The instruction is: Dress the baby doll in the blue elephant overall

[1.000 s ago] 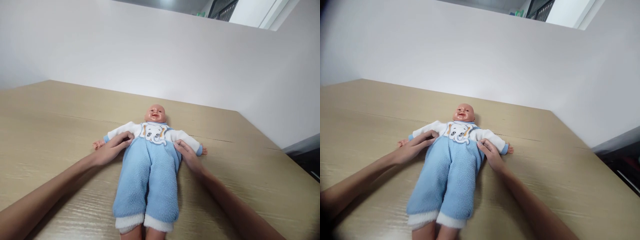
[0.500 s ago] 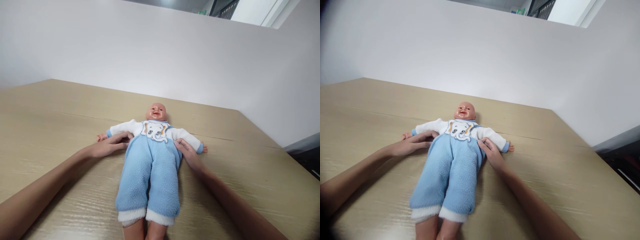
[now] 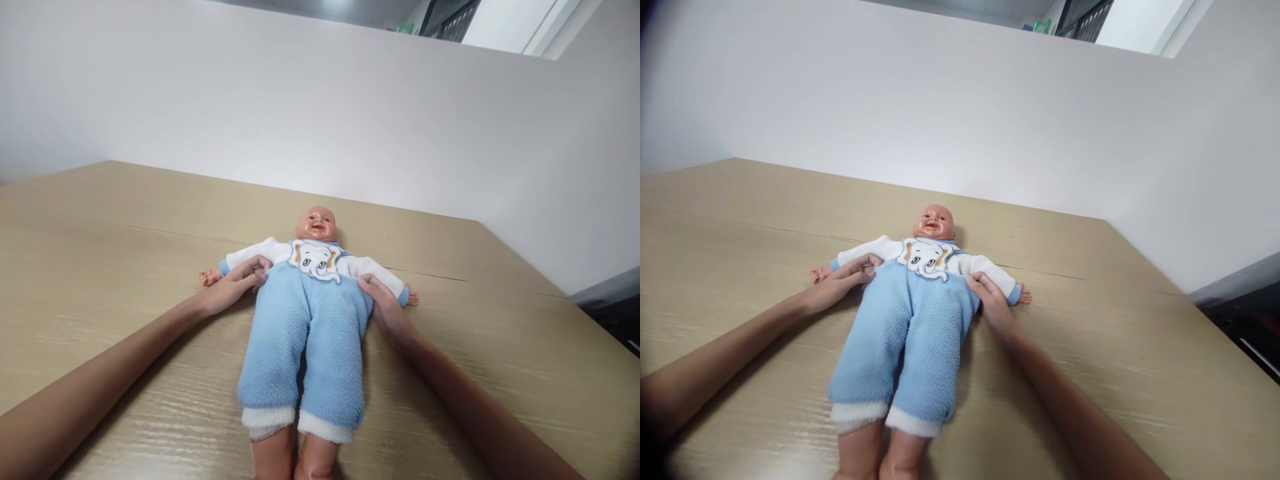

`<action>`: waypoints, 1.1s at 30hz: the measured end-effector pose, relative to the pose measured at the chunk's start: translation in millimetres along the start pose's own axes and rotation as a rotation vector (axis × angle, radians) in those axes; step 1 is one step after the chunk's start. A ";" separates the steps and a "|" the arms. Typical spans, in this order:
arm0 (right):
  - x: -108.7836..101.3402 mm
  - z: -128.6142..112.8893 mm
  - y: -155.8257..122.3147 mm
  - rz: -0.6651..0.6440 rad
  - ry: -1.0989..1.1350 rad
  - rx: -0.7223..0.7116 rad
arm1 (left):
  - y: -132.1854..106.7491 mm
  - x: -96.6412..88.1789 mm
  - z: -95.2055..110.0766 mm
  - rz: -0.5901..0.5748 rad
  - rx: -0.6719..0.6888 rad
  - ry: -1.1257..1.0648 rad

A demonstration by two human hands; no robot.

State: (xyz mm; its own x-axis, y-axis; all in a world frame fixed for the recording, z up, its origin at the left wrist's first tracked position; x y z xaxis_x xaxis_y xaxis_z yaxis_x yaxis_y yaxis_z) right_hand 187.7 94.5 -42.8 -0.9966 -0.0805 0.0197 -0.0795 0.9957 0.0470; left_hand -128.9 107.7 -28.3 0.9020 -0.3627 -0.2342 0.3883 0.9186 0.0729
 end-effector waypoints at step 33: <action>-96.4 -81.1 -28.7 0.201 -0.797 -0.442 | 114.2 157.4 99.2 -0.233 0.541 0.797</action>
State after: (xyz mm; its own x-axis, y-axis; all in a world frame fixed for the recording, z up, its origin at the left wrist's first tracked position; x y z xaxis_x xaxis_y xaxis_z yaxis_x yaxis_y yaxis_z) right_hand 288.0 70.0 35.0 -0.7254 0.3093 -0.6149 -0.0508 0.8668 0.4960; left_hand 76.1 140.0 39.4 0.4783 -0.1319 -0.8682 0.7529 0.5705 0.3281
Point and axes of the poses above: each hand's wrist, its own y-axis towards the middle knuckle, its own x-axis out of the palm, z = x × y, the point moved 8 cm from there along y, towards the middle knuckle, and after that the axes turned 3 degrees about z, right-handed, at the moved point
